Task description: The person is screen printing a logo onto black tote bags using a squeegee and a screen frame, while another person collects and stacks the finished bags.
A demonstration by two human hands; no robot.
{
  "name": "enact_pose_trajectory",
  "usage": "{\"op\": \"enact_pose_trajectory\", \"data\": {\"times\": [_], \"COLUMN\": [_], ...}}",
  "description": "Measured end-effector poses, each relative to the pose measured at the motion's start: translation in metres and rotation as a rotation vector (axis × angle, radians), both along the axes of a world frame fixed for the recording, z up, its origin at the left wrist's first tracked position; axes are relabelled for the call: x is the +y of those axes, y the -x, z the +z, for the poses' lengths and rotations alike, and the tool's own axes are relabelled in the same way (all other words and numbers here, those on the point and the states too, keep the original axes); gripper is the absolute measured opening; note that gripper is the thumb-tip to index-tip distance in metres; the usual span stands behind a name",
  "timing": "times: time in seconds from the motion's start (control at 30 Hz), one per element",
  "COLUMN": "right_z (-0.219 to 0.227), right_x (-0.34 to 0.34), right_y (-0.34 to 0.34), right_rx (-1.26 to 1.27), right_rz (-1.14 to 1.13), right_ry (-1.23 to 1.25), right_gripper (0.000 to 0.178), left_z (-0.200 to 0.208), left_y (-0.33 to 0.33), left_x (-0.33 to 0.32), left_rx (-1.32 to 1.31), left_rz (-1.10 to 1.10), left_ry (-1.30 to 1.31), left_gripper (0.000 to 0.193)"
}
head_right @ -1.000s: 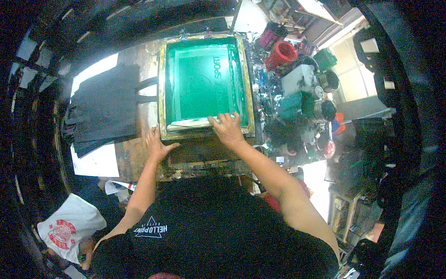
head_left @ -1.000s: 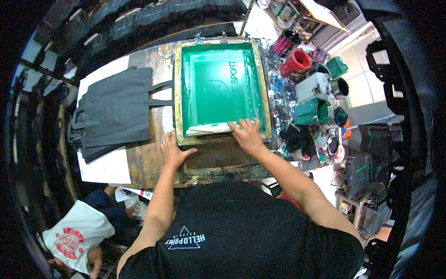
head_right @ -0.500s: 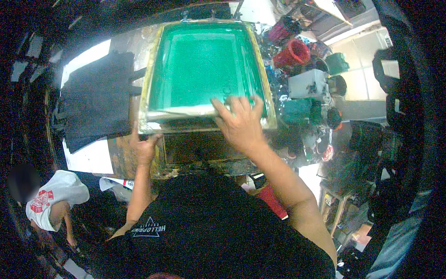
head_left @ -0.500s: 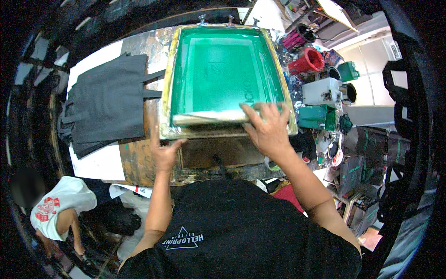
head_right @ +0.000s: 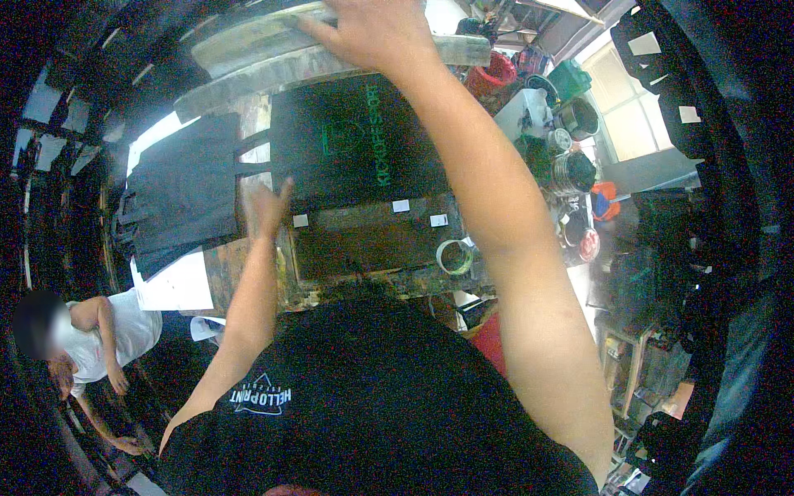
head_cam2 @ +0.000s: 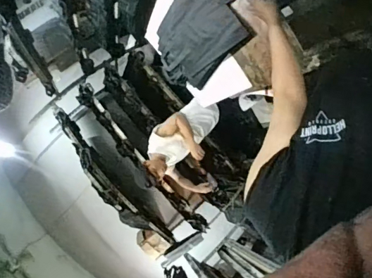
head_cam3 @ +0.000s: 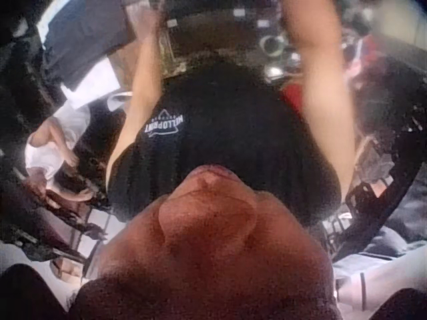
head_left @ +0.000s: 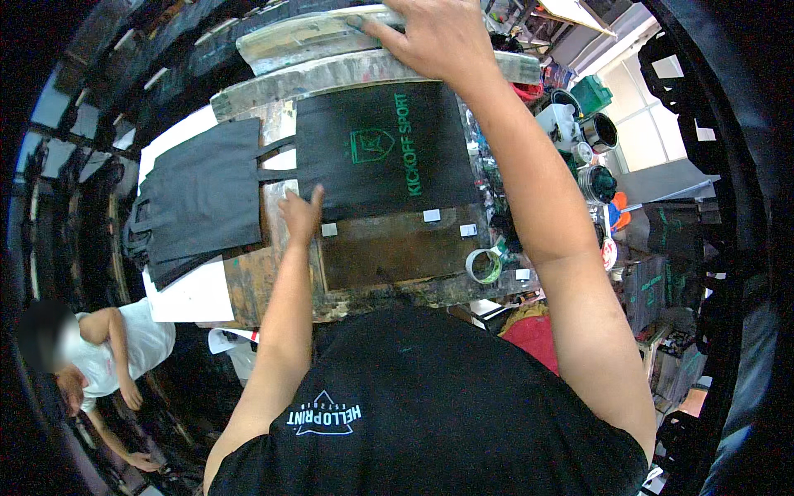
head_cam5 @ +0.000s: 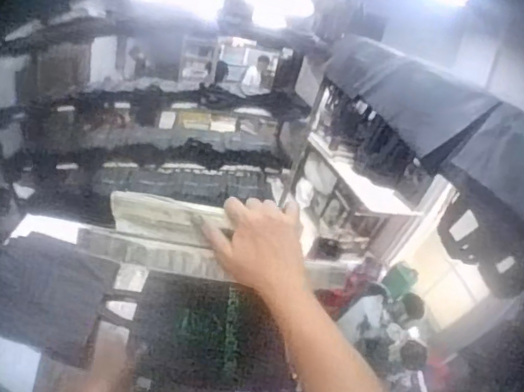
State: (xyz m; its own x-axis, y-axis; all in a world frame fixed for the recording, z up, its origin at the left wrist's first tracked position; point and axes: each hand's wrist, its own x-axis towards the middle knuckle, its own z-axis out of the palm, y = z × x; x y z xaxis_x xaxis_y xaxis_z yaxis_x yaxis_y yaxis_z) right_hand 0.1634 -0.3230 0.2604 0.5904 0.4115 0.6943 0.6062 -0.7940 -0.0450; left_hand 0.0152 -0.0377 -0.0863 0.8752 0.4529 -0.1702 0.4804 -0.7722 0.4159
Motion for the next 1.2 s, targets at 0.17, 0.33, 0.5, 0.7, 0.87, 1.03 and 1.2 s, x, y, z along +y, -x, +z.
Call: {"op": "enact_pose_trajectory", "data": {"times": [0.17,0.33,0.5,0.7,0.87,1.03,1.2], "right_z": [0.014,0.024,0.044,0.017,-0.001,-0.008,-0.008], "right_x": [-0.006,-0.009,0.003,-0.002,-0.004,-0.011,-0.004], "right_y": [-0.014,-0.030,-0.037,-0.017,-0.015,-0.007,-0.009], "right_rx": [0.051,0.184,0.432,0.173,0.011,-0.026,0.010], "right_rz": [-0.051,-0.065,-0.118,-0.130,-0.098,-0.087,-0.073], "right_ry": [0.053,0.077,0.177,0.181,0.153,0.126,0.153], "right_gripper": [0.060,0.065,0.071,0.063,0.051,0.053,0.049], "left_z": [-0.017,0.069,0.122,0.161,0.157,0.182,0.104], "left_y": [0.041,-0.002,0.024,0.141,0.210,0.138,0.084], "left_x": [-0.032,-0.027,0.091,0.242,0.351,0.222,0.129], "left_rx": [-0.162,-0.372,-0.270,-0.103,0.144,-0.459,-0.390], "left_rz": [-0.036,-0.091,-0.072,0.135,0.600,0.186,-0.289], "left_ry": [0.045,0.164,0.305,0.216,-0.334,-0.759,-0.600], "left_gripper": [0.061,0.042,0.049,0.056,0.050,0.049,0.045]}}
